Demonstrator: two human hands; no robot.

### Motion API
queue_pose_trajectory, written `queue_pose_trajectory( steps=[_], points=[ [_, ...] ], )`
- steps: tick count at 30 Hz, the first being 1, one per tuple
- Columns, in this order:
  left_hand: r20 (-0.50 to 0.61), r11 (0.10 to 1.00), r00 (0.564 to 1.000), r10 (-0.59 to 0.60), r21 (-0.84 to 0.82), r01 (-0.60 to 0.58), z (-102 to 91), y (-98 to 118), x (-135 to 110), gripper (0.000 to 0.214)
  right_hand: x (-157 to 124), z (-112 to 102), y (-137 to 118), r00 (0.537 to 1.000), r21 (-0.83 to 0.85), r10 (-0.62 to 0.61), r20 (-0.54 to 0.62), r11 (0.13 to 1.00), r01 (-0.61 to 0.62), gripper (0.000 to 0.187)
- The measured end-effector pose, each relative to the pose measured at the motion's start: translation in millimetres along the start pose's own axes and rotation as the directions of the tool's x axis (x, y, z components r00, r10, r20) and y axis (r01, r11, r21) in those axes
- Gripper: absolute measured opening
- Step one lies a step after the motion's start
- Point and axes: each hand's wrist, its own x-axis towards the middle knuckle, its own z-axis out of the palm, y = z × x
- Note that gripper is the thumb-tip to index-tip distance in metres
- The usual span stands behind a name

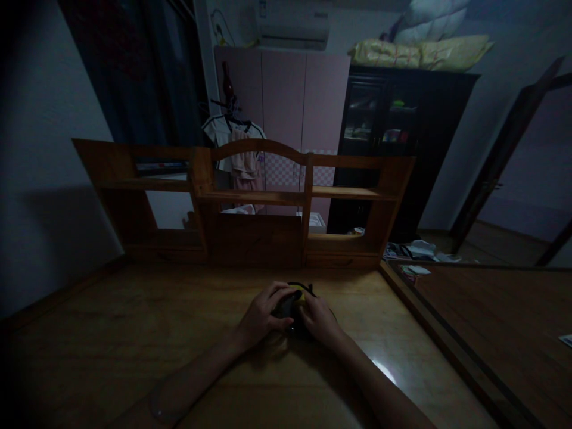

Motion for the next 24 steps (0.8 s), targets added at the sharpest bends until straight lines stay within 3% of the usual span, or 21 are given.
queue_pose_trajectory(
  steps=[7, 12, 14, 17, 24],
  points=[
    [0.004, 0.997, 0.999, -0.052, -0.054, 0.052, -0.4, 4.7, 2.7, 0.045, -0.4, -1.4, -5.1, 0.999, 0.032, 0.011, -0.033, 0.999, -0.01, 0.025],
    [-0.059, 0.991, 0.994, -0.092, -0.102, 0.086, 0.9, 4.6, 3.2, 0.034, 3.3, 3.0, -5.9, 0.989, 0.18, 0.118, -0.092, 0.979, -0.1, 0.024],
    [-0.03, 0.998, 0.999, -0.026, -0.055, 0.025, 0.9, 4.8, 3.0, 0.041, 5.1, 4.5, -3.9, 0.981, 0.204, 0.164, -0.103, 0.969, -0.141, 0.024],
    [0.025, 0.999, 0.999, 0.042, 0.019, -0.042, 3.9, 6.3, 3.5, 0.07, 6.4, 5.3, -0.9, 0.974, 0.221, 0.198, -0.107, 0.96, -0.171, 0.027],
    [0.05, 1.0, 0.999, 0.002, 0.027, -0.003, 13.5, 5.9, 2.3, 0.103, 3.5, 2.6, -5.1, 0.981, 0.14, 0.162, -0.108, 0.979, -0.146, 0.025]
  ],
)
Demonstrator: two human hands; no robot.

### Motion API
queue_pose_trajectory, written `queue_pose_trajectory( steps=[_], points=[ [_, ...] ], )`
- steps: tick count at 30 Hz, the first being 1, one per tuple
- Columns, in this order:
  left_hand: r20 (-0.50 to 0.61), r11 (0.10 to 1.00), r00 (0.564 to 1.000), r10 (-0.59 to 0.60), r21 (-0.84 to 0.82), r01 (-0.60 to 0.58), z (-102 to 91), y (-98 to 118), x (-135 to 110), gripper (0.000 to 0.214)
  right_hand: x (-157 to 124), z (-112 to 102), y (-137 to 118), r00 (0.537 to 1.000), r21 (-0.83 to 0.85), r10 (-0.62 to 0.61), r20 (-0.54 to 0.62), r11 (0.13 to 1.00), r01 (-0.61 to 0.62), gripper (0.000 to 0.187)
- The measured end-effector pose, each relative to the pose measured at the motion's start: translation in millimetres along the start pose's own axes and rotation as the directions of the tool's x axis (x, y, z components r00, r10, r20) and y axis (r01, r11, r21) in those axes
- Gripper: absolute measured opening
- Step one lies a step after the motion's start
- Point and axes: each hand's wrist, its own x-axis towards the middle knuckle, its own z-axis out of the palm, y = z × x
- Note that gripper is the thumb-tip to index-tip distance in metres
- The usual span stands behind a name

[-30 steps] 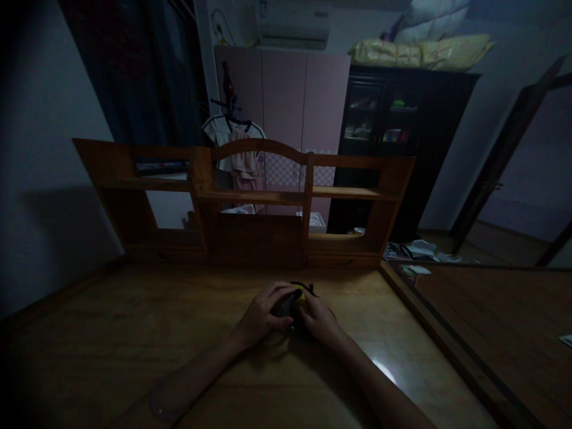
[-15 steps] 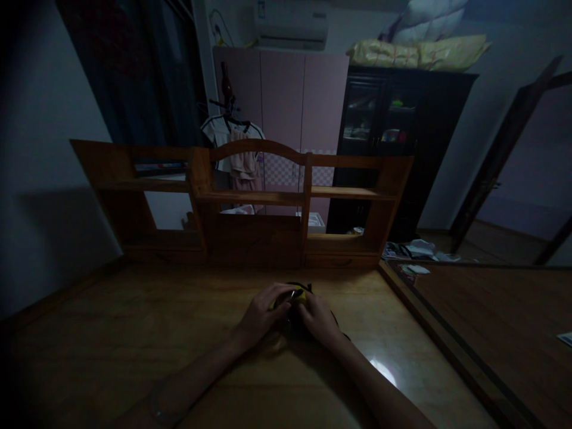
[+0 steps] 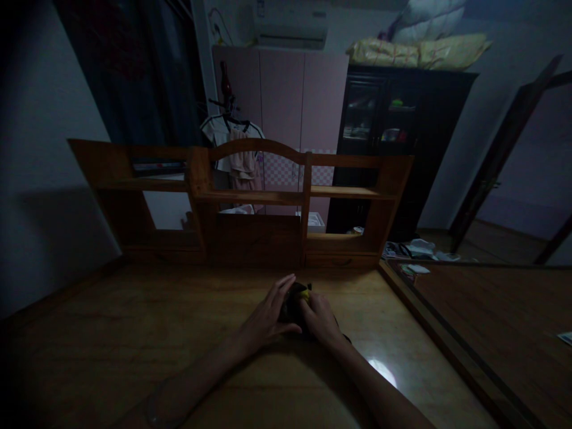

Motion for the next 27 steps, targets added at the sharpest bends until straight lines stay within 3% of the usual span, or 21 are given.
queue_pose_trajectory(
  steps=[7, 13, 22, 27],
  points=[
    [-0.038, 1.0, 0.999, 0.018, -0.01, -0.018, -1.5, -0.6, -1.2, 0.097, -2.7, -4.8, -5.9, 0.999, -0.087, -0.043, 0.024, 0.995, 0.045, 0.025],
    [-0.043, 0.995, 0.998, 0.05, 0.089, -0.046, -1.5, -1.8, -3.4, 0.097, -6.2, -6.5, -7.3, 0.997, -0.186, -0.067, 0.034, 0.98, 0.073, 0.026],
    [-0.002, 0.964, 0.994, 0.112, 0.243, -0.108, -0.4, -0.2, -5.5, 0.097, -8.0, -4.5, 2.6, 0.991, -0.105, -0.123, 0.053, 0.986, 0.128, 0.053],
    [-0.003, 0.956, 0.99, 0.141, 0.26, -0.135, 0.3, 0.6, -4.5, 0.098, -7.9, -3.5, 5.8, 0.989, -0.098, -0.136, 0.055, 0.985, 0.141, 0.055]
  ],
)
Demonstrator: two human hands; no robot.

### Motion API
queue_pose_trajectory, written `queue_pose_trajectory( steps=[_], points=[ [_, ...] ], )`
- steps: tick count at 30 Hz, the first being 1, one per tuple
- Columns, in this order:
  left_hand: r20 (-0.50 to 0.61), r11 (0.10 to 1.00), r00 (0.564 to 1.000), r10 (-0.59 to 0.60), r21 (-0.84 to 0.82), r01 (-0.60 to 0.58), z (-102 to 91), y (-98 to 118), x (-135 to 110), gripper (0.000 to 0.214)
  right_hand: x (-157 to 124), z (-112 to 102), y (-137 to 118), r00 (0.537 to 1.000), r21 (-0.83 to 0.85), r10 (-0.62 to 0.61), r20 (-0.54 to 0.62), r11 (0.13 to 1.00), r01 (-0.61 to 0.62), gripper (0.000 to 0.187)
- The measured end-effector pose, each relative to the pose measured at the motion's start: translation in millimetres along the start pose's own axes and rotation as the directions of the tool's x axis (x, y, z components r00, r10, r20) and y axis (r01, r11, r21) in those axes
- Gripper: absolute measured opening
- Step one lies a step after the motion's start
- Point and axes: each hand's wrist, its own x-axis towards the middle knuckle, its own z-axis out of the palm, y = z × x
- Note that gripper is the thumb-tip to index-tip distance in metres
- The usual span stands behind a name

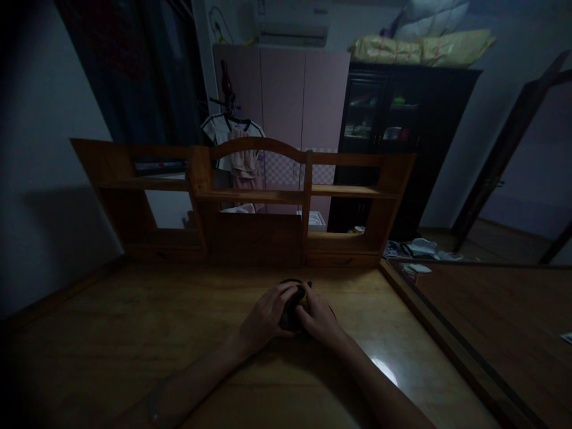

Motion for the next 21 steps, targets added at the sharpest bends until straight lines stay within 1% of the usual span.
queue_pose_trajectory(
  steps=[7, 11, 15, 21],
  points=[
    [-0.015, 1.0, 1.0, -0.004, -0.016, 0.004, 2.7, 0.4, 0.9, 0.096, 2.0, 1.3, -2.1, 1.0, 0.004, 0.007, -0.008, 1.0, -0.007, 0.051],
    [-0.015, 0.999, 1.0, -0.012, -0.032, 0.012, 3.4, -1.9, -0.4, 0.098, 1.9, 2.7, -2.3, 1.0, -0.007, -0.015, -0.002, 1.0, 0.015, 0.05],
    [-0.01, 0.999, 0.999, -0.032, -0.03, 0.032, 5.1, -3.8, -2.2, 0.098, 2.1, 2.5, -4.0, 0.999, -0.018, -0.035, -0.012, 0.999, 0.035, 0.044],
    [-0.009, 1.0, 1.0, -0.018, -0.015, 0.018, 8.2, -5.3, -2.6, 0.1, 4.9, 3.8, -5.7, 0.999, 0.017, -0.033, -0.008, 0.999, 0.033, 0.038]
  ],
)
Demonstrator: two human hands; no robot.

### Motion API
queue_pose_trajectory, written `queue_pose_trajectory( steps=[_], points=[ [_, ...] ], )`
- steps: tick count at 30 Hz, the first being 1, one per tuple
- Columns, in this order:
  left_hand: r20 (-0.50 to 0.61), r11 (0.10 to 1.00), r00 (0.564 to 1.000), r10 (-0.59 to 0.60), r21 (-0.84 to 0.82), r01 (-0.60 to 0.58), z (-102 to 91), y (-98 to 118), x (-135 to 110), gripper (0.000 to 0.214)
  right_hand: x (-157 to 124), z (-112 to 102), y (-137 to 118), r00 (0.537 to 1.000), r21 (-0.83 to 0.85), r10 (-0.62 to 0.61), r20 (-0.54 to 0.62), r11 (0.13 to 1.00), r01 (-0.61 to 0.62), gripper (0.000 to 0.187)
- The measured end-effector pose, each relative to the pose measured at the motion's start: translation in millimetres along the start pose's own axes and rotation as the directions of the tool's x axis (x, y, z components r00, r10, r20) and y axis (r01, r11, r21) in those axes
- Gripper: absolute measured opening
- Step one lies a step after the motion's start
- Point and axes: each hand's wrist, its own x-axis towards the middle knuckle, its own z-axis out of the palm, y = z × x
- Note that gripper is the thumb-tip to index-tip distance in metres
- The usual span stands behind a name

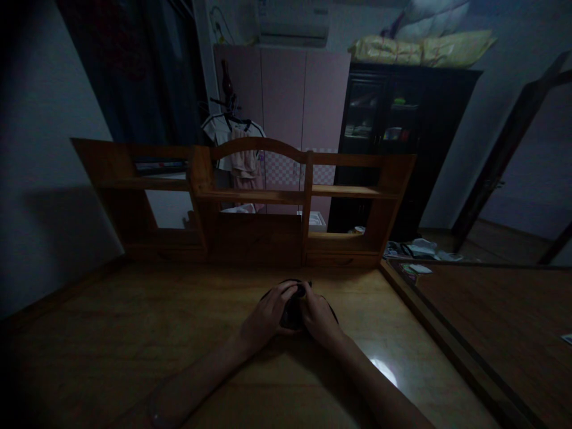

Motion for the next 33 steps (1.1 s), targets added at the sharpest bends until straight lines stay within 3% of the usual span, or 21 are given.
queue_pose_trajectory(
  steps=[10, 13, 16, 20, 25, 28, 33],
  points=[
    [-0.015, 0.997, 1.0, -0.021, -0.07, 0.02, -4.5, 3.0, 1.7, 0.096, 0.2, -7.9, 1.4, 0.999, -0.092, 0.024, -0.046, 0.995, -0.028, 0.038],
    [-0.038, 0.994, 0.996, -0.076, -0.083, 0.073, -3.7, 2.8, 1.1, 0.093, 2.4, -10.3, -5.2, 0.996, -0.061, 0.056, -0.071, 0.996, -0.06, 0.027],
    [-0.084, 0.989, 0.989, -0.126, -0.094, 0.118, -3.5, 1.6, 0.8, 0.091, 4.3, -11.9, -14.9, 0.984, 0.025, 0.103, -0.147, 0.995, -0.1, 0.031],
    [-0.17, 0.985, 0.972, -0.163, -0.084, 0.15, -6.0, -0.8, 1.9, 0.086, 7.7, -17.4, -18.5, 0.927, 0.254, 0.288, -0.242, 0.941, -0.226, 0.048],
    [-0.225, 0.989, 0.963, -0.15, -0.042, 0.144, -8.2, -2.3, 2.8, 0.086, 13.2, -36.3, -10.8, 0.813, 0.638, 0.541, -0.215, 0.708, -0.303, 0.054],
    [-0.23, 0.991, 0.964, -0.134, -0.02, 0.133, -7.3, -1.6, 2.2, 0.083, 14.7, -49.8, -7.7, 0.749, 0.722, 0.606, -0.268, 0.641, -0.261, 0.052],
    [-0.193, 0.994, 0.976, -0.103, 0.002, 0.105, -6.8, 0.2, 0.6, 0.084, 16.6, -60.9, 0.0, 0.693, 0.761, 0.632, -0.348, 0.622, -0.185, 0.053]
  ],
)
